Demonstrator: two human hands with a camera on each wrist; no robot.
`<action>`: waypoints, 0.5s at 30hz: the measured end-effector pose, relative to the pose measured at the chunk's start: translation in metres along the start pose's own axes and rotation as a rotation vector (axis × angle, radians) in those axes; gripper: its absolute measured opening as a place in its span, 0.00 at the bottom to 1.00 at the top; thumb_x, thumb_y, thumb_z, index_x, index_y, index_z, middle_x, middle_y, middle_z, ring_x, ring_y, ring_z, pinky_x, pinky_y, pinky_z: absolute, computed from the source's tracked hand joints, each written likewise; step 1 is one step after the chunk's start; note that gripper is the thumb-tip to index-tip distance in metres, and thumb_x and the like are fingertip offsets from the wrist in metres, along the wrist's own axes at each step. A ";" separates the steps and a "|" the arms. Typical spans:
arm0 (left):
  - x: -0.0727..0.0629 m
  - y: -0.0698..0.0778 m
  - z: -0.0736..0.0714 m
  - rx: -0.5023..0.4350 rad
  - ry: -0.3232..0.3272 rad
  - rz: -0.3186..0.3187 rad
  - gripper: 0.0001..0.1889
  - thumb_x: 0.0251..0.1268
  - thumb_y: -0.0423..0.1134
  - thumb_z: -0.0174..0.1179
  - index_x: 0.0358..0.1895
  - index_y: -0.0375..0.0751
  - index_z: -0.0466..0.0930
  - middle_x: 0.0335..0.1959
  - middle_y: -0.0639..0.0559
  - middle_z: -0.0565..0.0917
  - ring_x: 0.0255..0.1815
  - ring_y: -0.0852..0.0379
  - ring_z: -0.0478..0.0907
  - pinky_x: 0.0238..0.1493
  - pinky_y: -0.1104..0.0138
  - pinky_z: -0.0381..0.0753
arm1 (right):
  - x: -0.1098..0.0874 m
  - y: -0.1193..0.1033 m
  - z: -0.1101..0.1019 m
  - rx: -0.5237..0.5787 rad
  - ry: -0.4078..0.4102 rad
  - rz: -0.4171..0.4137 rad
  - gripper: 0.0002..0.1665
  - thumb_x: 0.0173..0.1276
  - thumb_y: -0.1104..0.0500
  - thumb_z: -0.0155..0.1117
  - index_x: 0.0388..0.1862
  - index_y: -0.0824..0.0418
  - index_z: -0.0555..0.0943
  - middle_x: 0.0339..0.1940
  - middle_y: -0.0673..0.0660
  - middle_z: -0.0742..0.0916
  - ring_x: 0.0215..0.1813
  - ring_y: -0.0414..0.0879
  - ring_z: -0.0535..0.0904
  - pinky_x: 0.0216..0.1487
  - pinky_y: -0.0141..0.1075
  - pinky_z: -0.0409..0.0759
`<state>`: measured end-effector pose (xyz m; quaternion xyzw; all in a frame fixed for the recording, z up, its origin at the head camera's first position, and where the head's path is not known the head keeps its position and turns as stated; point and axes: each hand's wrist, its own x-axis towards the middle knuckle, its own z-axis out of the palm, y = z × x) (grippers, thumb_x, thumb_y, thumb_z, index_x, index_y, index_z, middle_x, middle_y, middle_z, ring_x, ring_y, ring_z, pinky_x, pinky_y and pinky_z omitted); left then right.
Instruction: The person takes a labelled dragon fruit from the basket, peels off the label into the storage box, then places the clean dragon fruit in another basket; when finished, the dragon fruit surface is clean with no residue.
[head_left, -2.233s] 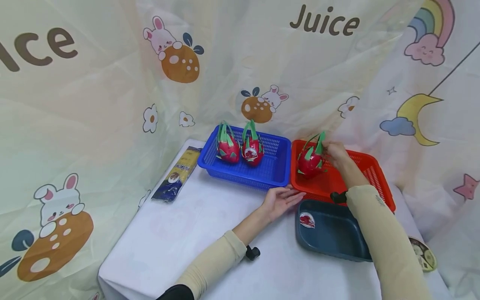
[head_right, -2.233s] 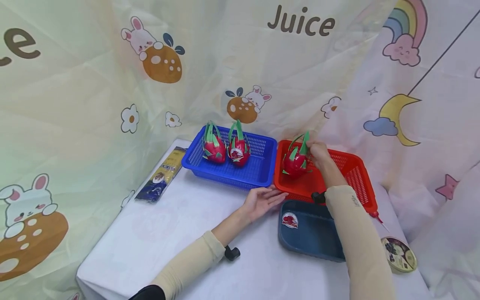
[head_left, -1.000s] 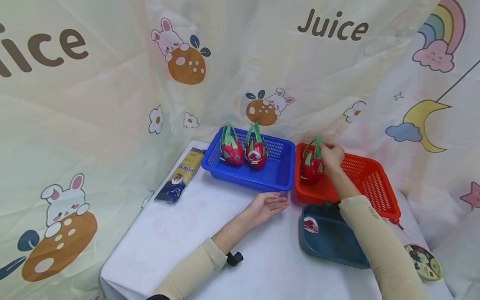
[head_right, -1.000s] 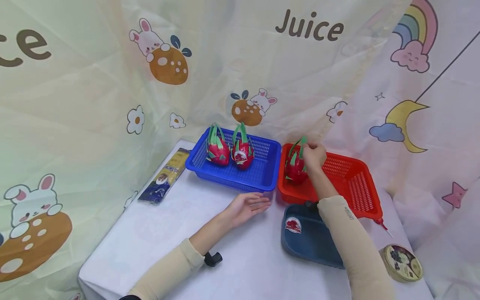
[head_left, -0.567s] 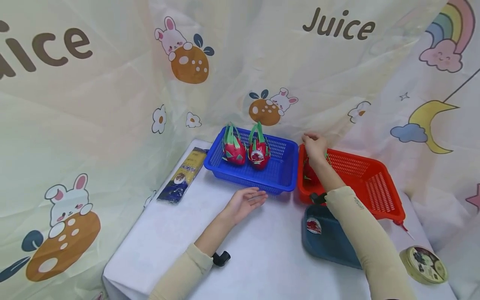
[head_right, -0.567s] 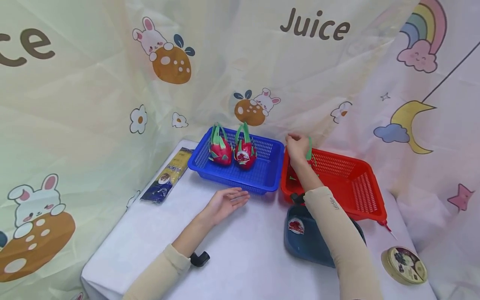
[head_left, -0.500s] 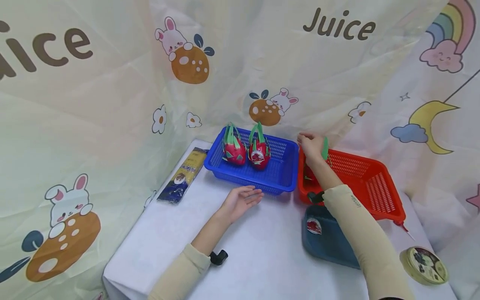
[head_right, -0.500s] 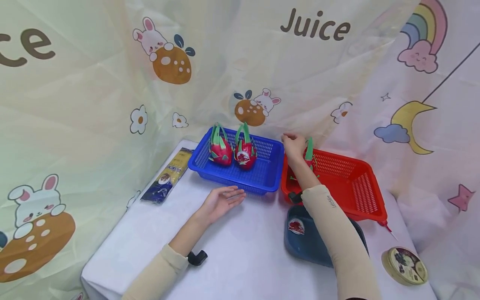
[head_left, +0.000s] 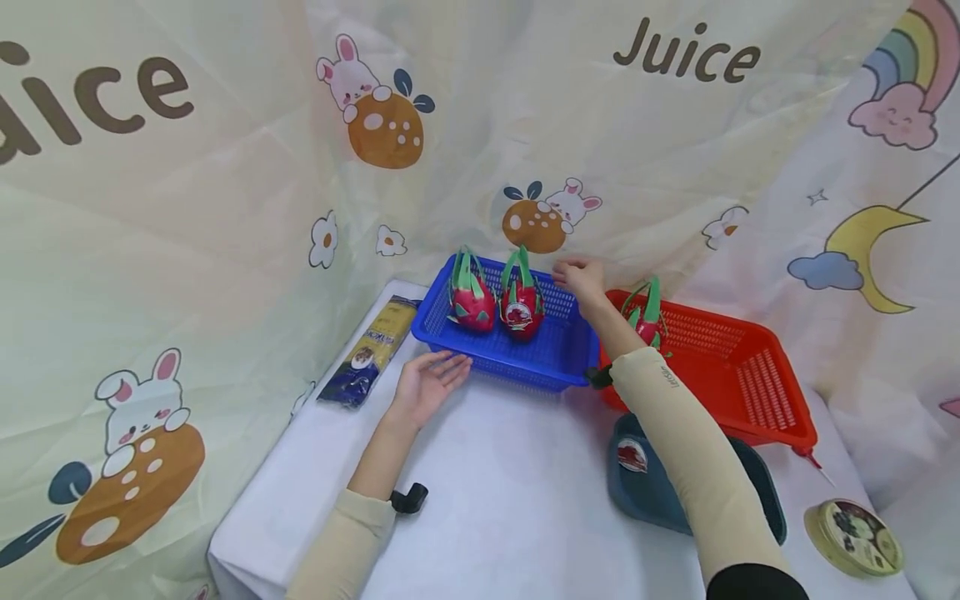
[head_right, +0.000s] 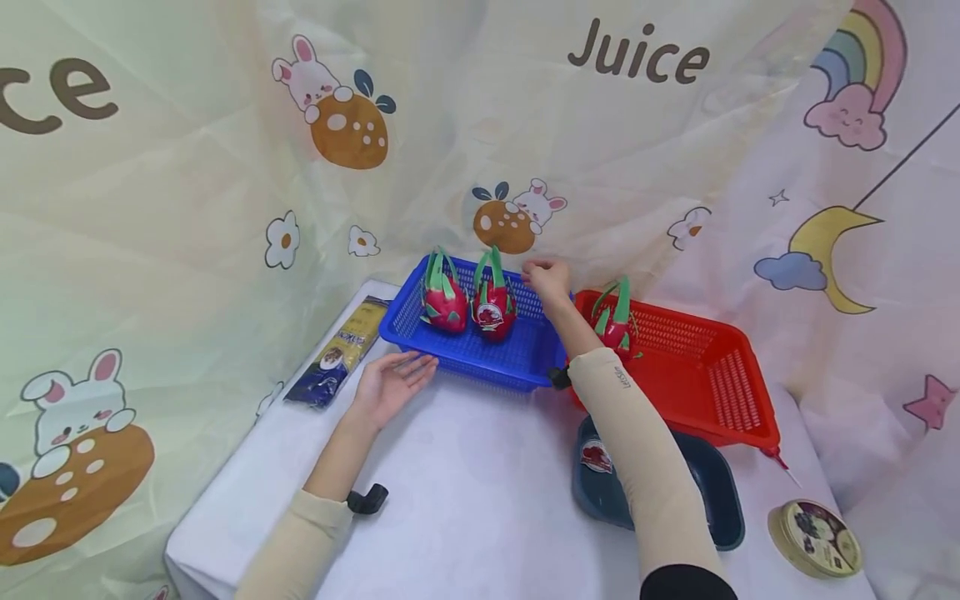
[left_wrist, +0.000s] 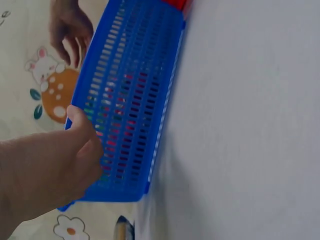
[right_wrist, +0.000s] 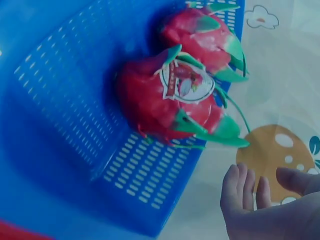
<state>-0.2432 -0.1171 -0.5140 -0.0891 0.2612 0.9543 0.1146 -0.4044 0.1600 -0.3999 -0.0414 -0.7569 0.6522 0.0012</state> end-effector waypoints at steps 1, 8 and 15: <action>0.000 0.003 -0.001 -0.017 0.007 0.009 0.16 0.81 0.33 0.40 0.63 0.27 0.59 0.67 0.27 0.64 0.74 0.30 0.64 0.79 0.48 0.63 | 0.001 0.000 0.003 -0.002 -0.007 0.007 0.23 0.80 0.60 0.60 0.66 0.74 0.78 0.64 0.71 0.83 0.66 0.63 0.81 0.67 0.47 0.81; 0.001 0.012 -0.013 -0.106 -0.027 0.037 0.26 0.81 0.33 0.39 0.75 0.28 0.46 0.78 0.25 0.51 0.80 0.30 0.54 0.80 0.49 0.62 | 0.011 0.005 0.021 -0.057 -0.058 0.071 0.25 0.79 0.59 0.62 0.68 0.72 0.77 0.66 0.69 0.83 0.67 0.60 0.81 0.66 0.43 0.81; 0.002 0.012 -0.020 -0.162 -0.084 0.061 0.30 0.82 0.34 0.39 0.78 0.29 0.41 0.81 0.27 0.45 0.82 0.32 0.49 0.81 0.49 0.59 | 0.023 0.007 0.024 -0.113 -0.216 0.096 0.27 0.84 0.63 0.52 0.77 0.71 0.69 0.75 0.69 0.75 0.76 0.61 0.71 0.77 0.50 0.69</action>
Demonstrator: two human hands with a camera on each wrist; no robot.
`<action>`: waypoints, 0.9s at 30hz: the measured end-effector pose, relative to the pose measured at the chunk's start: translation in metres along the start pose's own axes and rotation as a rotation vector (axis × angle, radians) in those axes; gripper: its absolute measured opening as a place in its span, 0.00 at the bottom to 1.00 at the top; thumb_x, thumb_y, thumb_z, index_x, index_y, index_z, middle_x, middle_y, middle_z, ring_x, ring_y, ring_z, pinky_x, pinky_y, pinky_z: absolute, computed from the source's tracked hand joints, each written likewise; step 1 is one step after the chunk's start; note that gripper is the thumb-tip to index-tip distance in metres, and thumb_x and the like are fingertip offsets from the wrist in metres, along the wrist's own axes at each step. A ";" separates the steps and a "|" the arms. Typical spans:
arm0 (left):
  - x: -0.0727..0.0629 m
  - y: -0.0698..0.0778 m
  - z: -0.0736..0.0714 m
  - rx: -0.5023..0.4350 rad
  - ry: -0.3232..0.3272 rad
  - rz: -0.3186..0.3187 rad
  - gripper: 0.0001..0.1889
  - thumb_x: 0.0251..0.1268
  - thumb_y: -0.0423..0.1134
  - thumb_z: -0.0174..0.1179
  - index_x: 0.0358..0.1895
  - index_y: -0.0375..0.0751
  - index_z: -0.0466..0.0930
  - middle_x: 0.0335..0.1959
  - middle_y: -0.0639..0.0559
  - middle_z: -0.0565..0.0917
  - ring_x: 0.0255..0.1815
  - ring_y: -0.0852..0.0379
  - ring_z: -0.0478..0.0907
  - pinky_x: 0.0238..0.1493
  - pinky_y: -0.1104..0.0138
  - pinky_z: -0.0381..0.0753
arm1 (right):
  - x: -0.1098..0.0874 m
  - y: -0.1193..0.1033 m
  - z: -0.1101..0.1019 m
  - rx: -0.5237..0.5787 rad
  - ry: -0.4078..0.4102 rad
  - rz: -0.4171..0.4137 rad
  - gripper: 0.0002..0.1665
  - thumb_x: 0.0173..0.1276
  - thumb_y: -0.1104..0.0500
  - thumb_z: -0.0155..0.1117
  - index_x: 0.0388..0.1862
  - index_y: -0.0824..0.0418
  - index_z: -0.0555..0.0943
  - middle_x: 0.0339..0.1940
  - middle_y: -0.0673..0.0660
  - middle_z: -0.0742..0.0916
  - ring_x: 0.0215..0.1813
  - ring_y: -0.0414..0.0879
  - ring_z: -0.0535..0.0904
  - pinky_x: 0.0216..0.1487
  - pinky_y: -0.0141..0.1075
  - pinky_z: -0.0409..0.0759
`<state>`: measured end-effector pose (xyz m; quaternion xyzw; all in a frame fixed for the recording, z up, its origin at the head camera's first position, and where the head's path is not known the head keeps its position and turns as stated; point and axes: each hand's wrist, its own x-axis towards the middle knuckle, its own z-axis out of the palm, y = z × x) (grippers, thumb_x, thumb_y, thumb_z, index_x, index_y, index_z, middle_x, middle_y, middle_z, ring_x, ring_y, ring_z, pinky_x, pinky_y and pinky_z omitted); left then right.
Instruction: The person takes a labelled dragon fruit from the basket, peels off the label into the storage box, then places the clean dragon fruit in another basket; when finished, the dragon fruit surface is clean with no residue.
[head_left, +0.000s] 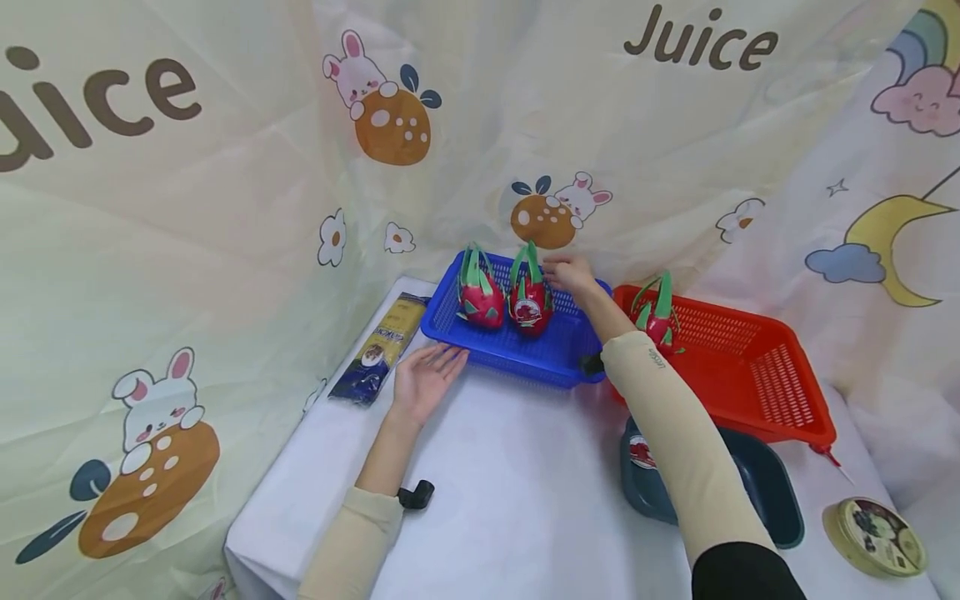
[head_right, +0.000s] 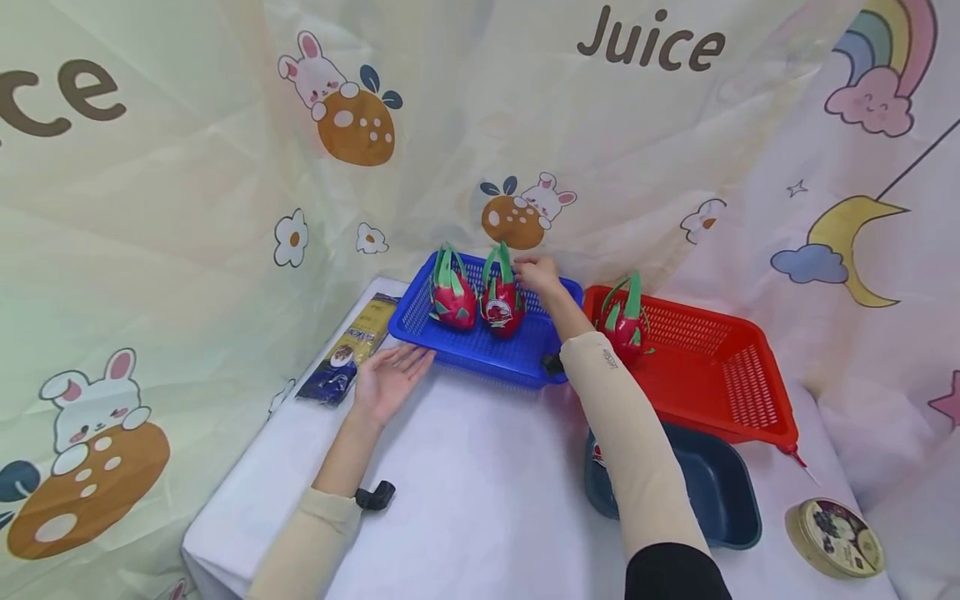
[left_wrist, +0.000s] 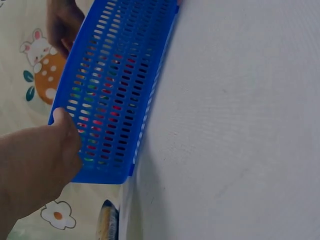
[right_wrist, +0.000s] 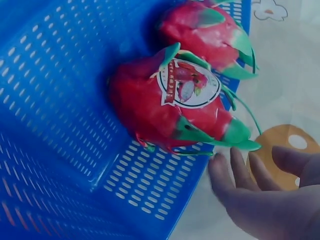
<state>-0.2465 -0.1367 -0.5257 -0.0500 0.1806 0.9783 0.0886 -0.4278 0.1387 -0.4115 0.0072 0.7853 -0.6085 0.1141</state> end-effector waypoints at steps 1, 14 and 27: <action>0.000 -0.001 -0.001 -0.009 -0.003 -0.002 0.29 0.82 0.34 0.39 0.78 0.29 0.42 0.81 0.27 0.45 0.82 0.32 0.49 0.81 0.49 0.59 | 0.001 0.000 0.000 -0.009 -0.023 -0.003 0.28 0.84 0.64 0.51 0.78 0.71 0.67 0.76 0.69 0.74 0.77 0.61 0.70 0.78 0.50 0.67; 0.002 -0.004 -0.003 -0.082 -0.040 -0.011 0.28 0.80 0.35 0.40 0.77 0.33 0.46 0.83 0.30 0.43 0.83 0.30 0.47 0.81 0.44 0.56 | 0.005 0.001 0.011 0.019 -0.035 0.034 0.25 0.80 0.67 0.57 0.70 0.79 0.72 0.69 0.74 0.78 0.71 0.64 0.77 0.70 0.50 0.77; -0.001 -0.005 -0.003 -0.118 -0.047 -0.013 0.32 0.80 0.36 0.38 0.81 0.32 0.41 0.84 0.31 0.40 0.84 0.31 0.45 0.81 0.45 0.58 | -0.023 0.001 0.010 0.074 0.057 0.029 0.25 0.81 0.60 0.59 0.71 0.73 0.75 0.66 0.70 0.81 0.64 0.58 0.82 0.68 0.47 0.80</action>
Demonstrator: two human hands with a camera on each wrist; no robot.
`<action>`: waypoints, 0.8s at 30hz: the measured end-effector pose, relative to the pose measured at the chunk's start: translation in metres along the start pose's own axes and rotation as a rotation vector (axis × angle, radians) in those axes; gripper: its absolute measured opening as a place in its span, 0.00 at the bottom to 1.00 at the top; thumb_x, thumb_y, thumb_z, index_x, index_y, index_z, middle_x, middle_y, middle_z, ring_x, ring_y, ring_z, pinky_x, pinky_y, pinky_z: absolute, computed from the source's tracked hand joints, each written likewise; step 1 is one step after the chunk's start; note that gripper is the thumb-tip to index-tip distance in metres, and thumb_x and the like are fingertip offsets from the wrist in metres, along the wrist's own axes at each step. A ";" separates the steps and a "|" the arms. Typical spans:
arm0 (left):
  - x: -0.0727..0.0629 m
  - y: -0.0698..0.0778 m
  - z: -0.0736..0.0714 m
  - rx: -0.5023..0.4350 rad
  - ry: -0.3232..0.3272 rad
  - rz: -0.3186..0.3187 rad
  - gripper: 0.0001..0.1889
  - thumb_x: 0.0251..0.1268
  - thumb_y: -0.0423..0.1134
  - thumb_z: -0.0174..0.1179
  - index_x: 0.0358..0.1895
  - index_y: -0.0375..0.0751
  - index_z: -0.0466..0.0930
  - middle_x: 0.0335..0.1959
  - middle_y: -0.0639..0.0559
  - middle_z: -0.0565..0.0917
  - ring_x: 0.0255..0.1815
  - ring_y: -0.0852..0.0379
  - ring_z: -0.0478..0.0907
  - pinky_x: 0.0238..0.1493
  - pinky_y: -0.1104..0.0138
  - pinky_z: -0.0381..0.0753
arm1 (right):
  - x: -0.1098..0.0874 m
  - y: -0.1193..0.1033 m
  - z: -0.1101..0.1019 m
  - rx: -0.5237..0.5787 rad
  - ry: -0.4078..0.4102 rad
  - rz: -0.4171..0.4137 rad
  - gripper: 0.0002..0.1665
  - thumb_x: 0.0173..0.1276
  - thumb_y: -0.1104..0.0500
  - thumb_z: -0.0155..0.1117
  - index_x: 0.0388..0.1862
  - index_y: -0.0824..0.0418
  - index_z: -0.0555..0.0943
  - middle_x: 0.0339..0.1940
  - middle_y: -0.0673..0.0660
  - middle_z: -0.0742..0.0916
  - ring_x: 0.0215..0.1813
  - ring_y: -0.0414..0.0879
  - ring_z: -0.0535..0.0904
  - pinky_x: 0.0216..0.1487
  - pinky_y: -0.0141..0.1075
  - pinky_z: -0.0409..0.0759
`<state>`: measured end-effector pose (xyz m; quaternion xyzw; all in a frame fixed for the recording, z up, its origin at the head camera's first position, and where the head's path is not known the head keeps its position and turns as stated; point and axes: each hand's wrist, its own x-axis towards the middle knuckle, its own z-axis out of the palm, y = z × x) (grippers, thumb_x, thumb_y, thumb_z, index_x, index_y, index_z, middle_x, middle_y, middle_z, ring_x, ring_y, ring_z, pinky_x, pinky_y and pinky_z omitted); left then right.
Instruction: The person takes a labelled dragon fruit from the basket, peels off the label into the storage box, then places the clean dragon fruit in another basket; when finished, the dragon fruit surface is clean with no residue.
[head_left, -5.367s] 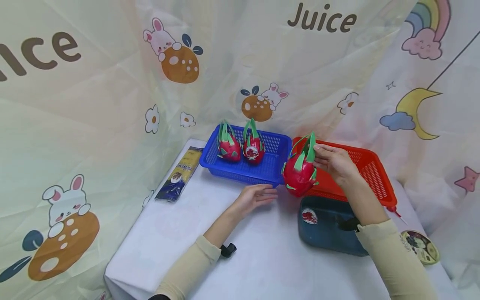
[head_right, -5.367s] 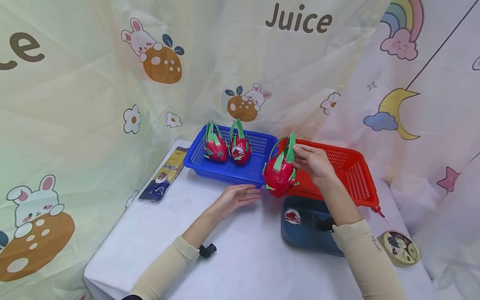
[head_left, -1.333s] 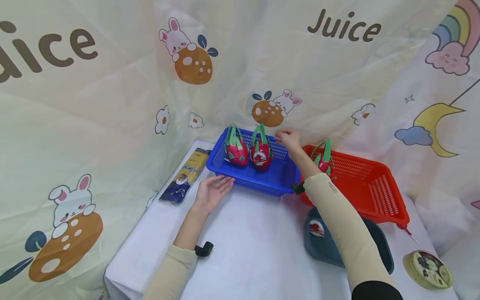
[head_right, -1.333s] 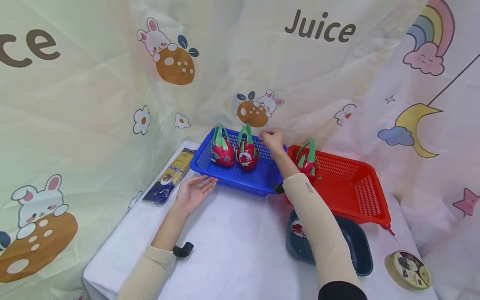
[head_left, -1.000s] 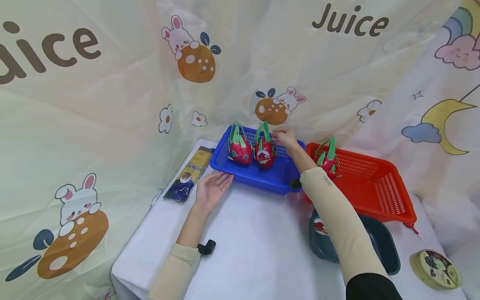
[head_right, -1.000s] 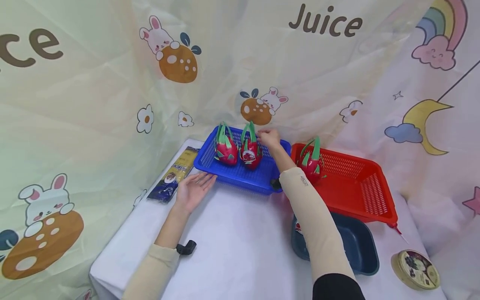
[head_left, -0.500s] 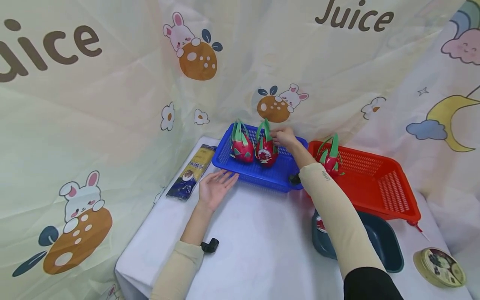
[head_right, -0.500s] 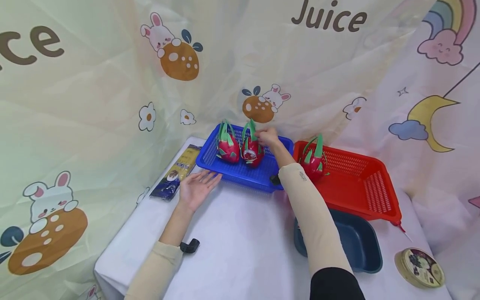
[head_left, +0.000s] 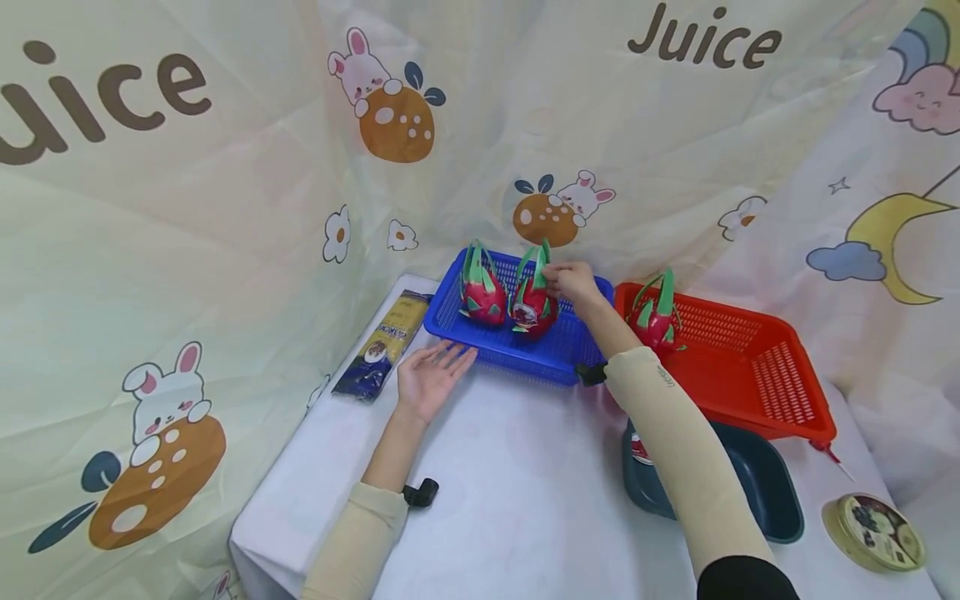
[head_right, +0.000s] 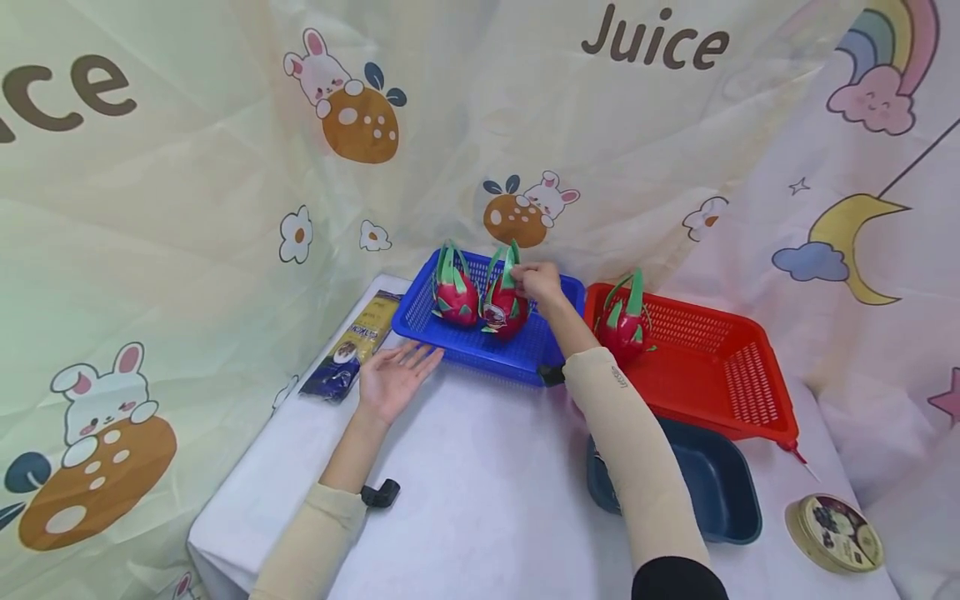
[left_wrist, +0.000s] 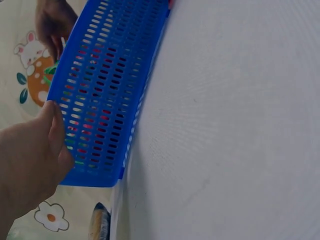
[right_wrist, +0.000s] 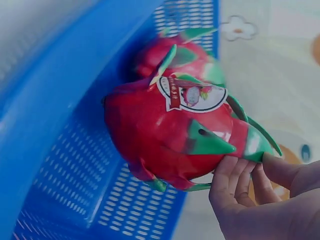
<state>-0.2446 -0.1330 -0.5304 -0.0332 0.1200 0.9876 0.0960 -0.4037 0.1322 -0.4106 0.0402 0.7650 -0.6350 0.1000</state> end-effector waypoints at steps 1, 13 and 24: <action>0.000 0.000 0.000 -0.004 0.000 -0.002 0.32 0.80 0.36 0.38 0.81 0.32 0.41 0.84 0.31 0.40 0.84 0.31 0.45 0.81 0.45 0.59 | -0.005 -0.002 -0.002 0.015 -0.001 -0.001 0.26 0.81 0.59 0.59 0.72 0.72 0.74 0.67 0.69 0.81 0.64 0.56 0.82 0.68 0.46 0.79; 0.000 0.000 -0.001 -0.028 0.011 -0.017 0.32 0.78 0.33 0.34 0.82 0.34 0.40 0.84 0.32 0.41 0.83 0.30 0.48 0.80 0.44 0.59 | -0.059 -0.027 -0.032 0.275 -0.015 0.002 0.24 0.79 0.59 0.62 0.69 0.69 0.78 0.41 0.50 0.90 0.46 0.42 0.86 0.64 0.39 0.82; 0.002 -0.003 -0.003 -0.061 -0.004 -0.003 0.32 0.77 0.32 0.34 0.81 0.34 0.40 0.83 0.32 0.43 0.83 0.30 0.49 0.79 0.44 0.61 | -0.102 -0.030 -0.039 0.429 -0.097 0.068 0.08 0.79 0.61 0.62 0.43 0.59 0.87 0.35 0.51 0.88 0.38 0.43 0.82 0.48 0.33 0.83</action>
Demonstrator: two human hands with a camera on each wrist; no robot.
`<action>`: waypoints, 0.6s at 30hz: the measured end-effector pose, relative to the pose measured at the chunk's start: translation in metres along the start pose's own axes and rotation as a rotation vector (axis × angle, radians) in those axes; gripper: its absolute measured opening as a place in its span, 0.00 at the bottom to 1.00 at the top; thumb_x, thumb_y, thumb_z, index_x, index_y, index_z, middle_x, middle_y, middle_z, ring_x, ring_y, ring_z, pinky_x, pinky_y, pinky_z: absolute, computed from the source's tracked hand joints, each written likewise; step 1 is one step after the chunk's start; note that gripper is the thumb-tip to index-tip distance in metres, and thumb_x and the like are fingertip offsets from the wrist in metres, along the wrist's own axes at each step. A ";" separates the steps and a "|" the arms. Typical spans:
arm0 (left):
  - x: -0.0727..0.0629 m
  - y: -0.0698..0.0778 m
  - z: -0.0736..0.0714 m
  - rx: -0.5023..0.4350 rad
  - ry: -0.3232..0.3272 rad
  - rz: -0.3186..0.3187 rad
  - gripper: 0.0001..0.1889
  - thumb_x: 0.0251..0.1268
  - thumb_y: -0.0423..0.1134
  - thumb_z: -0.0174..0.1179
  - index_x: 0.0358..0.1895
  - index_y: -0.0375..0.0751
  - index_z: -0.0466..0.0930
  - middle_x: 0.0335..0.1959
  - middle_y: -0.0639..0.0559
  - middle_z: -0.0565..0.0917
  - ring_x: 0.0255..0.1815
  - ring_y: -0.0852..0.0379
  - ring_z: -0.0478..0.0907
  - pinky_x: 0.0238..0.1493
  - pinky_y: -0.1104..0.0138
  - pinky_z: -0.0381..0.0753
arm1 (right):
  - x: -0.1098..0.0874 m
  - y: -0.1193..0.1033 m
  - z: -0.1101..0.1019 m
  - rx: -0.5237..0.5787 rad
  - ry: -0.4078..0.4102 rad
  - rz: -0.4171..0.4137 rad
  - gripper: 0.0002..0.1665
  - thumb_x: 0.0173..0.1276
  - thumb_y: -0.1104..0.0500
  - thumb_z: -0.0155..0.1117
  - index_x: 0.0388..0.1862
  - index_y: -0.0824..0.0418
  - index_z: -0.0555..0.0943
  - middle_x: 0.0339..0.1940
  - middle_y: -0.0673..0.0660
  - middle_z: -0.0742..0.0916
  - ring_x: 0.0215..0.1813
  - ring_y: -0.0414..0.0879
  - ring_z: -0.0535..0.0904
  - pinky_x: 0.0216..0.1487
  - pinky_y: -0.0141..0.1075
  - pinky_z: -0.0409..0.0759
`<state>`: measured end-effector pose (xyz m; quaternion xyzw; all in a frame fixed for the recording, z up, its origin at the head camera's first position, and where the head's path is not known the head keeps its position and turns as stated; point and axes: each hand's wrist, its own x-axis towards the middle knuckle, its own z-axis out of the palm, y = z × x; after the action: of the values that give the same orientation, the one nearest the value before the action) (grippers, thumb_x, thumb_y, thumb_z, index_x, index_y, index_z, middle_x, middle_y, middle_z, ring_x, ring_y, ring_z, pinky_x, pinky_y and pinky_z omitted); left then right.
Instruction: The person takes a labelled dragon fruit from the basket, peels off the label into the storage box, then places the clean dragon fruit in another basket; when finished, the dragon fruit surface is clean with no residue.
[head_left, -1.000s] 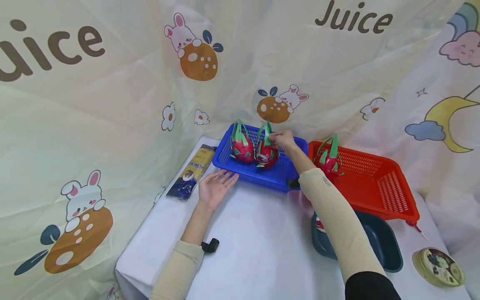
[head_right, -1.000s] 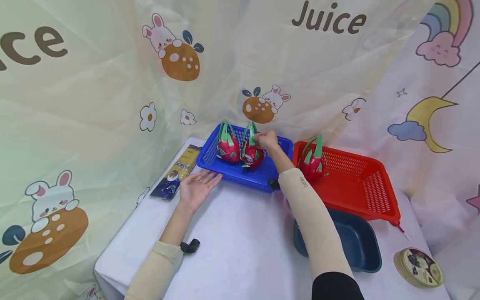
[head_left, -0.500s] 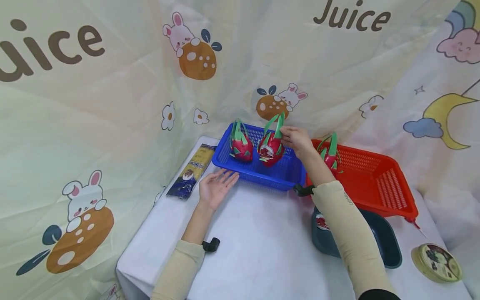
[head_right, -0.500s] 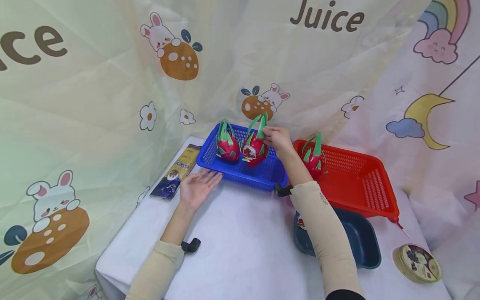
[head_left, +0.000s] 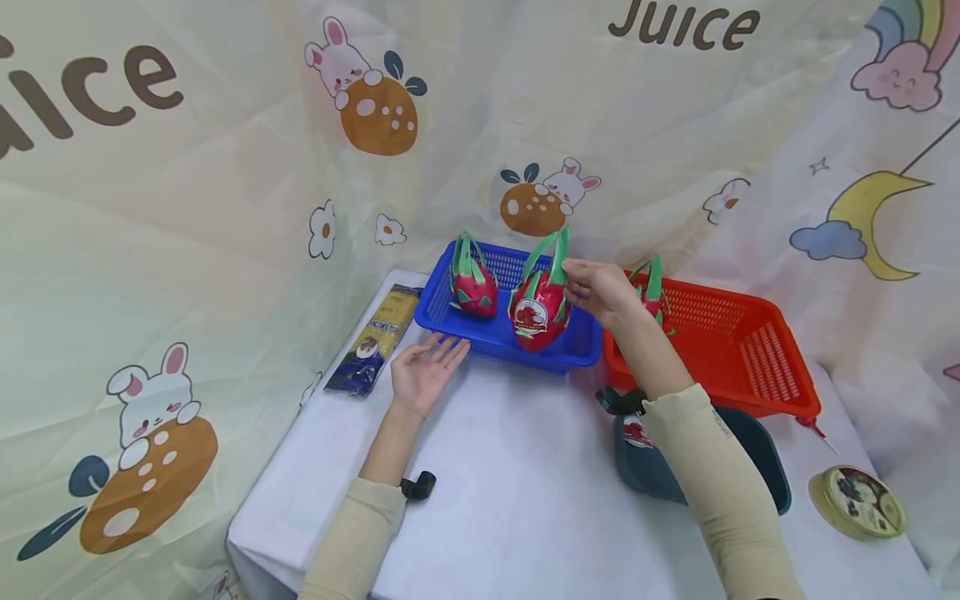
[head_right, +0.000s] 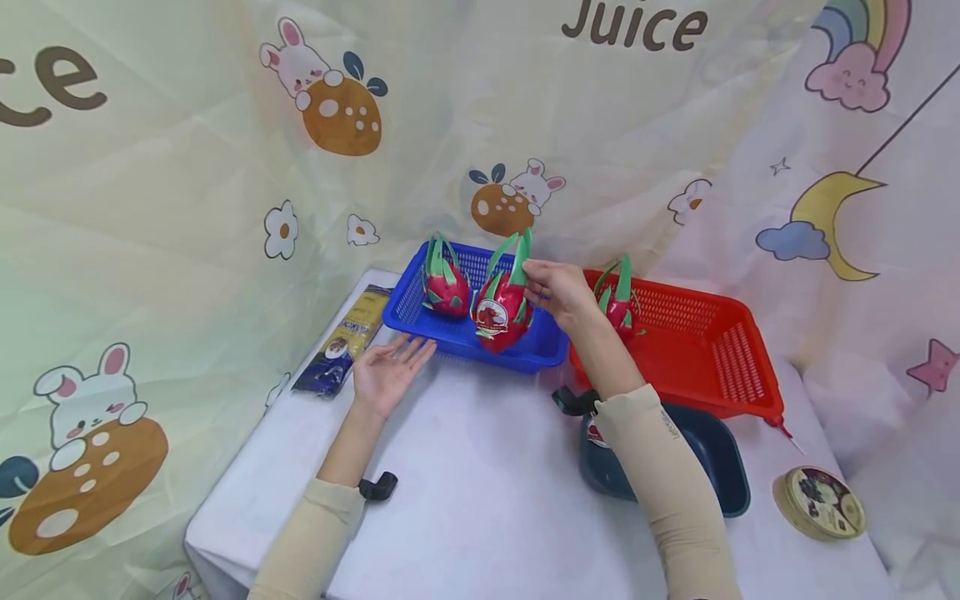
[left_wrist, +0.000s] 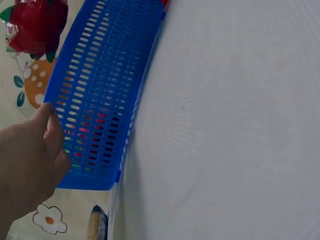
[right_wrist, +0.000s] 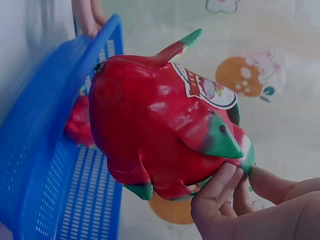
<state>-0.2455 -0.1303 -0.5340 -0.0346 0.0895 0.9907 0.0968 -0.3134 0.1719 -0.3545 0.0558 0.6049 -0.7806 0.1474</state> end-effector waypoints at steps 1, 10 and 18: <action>0.000 0.000 0.000 -0.006 -0.001 0.001 0.32 0.78 0.32 0.34 0.81 0.34 0.41 0.83 0.32 0.43 0.82 0.30 0.49 0.80 0.44 0.60 | -0.003 0.001 0.000 0.002 -0.014 0.004 0.08 0.79 0.60 0.62 0.43 0.59 0.87 0.35 0.51 0.88 0.39 0.43 0.82 0.49 0.33 0.83; -0.001 -0.004 -0.001 -0.016 0.000 0.003 0.33 0.78 0.33 0.33 0.82 0.34 0.38 0.83 0.32 0.42 0.83 0.31 0.47 0.80 0.44 0.60 | -0.034 0.025 -0.016 0.060 -0.017 0.057 0.07 0.78 0.56 0.65 0.45 0.54 0.89 0.42 0.50 0.87 0.46 0.43 0.79 0.51 0.32 0.83; 0.002 -0.005 0.001 -0.037 -0.007 0.025 0.34 0.76 0.31 0.37 0.81 0.33 0.39 0.83 0.31 0.39 0.84 0.33 0.44 0.78 0.45 0.64 | -0.050 0.064 -0.026 0.095 -0.015 0.076 0.08 0.79 0.55 0.63 0.43 0.52 0.89 0.41 0.49 0.87 0.48 0.43 0.78 0.52 0.33 0.82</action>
<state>-0.2464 -0.1250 -0.5344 -0.0320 0.0711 0.9934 0.0841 -0.2492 0.1906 -0.4078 0.0799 0.5635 -0.8026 0.1786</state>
